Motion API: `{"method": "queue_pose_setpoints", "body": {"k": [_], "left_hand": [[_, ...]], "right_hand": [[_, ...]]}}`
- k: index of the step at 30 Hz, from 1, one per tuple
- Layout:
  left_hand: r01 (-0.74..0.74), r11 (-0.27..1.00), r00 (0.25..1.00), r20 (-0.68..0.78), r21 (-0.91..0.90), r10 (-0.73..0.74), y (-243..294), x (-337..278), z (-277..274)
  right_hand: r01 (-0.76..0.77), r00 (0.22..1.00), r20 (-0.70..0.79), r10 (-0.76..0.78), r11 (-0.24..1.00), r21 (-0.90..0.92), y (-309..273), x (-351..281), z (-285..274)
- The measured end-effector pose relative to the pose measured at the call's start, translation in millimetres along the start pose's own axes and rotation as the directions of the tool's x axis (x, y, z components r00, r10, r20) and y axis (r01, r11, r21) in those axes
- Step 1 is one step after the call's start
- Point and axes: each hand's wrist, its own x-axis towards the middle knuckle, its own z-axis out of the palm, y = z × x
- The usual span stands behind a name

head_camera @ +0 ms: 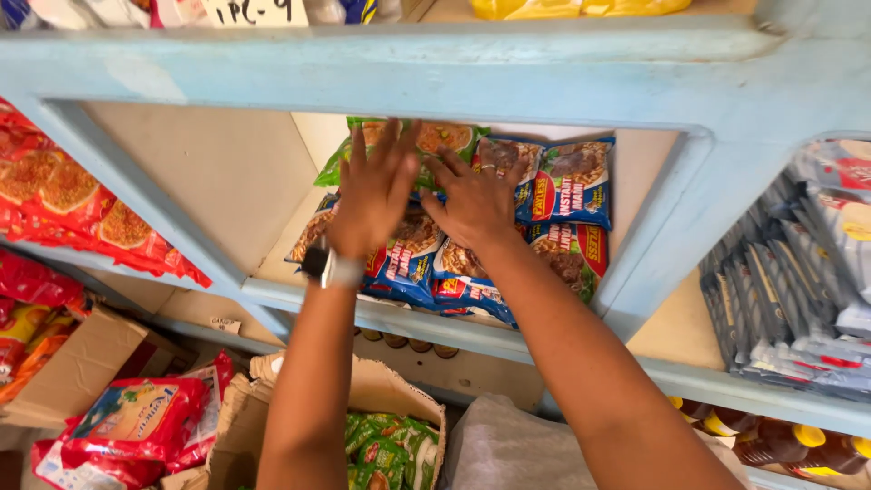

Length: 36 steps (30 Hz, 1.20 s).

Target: Stocking instant noodle packets from a cardboard box onto shelves in a grocery store.

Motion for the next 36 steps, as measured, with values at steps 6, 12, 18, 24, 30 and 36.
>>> {"method": "queue_pose_setpoints", "body": {"k": [6,12,18,24,30,36], "left_hand": [[-0.406,0.894,0.892,-0.292,-0.19,0.344,61.7,-172.0,4.6],[-0.134,0.863,0.989,-0.126,-0.487,0.082,32.6,-318.0,74.3],[0.274,0.911,0.938,0.295,-0.308,-0.182,-2.4,-409.0,134.6],[0.504,0.818,0.829,0.423,-0.278,-0.367,-21.0,-438.7,161.8],[0.349,0.936,0.678,0.678,0.045,-0.285,-127.7,-550.8,337.5],[0.329,0.919,0.66,0.644,0.215,-0.387,-112.3,-552.5,331.9]], "right_hand": [[0.064,0.996,-0.058,-0.068,0.996,-0.054,5.9,5.2,4.6],[-0.018,0.978,0.205,-0.029,0.975,0.223,-14.5,-4.0,-23.8],[0.638,0.761,-0.369,-0.533,0.717,0.28,-53.3,-137.0,-12.5],[0.733,0.516,0.004,-0.857,0.443,0.516,-48.3,-278.3,86.7],[0.602,0.569,0.313,-0.76,0.645,0.471,-9.8,-367.2,148.8],[0.568,0.616,0.269,-0.74,0.654,0.5,-7.5,-373.8,140.5]]}}
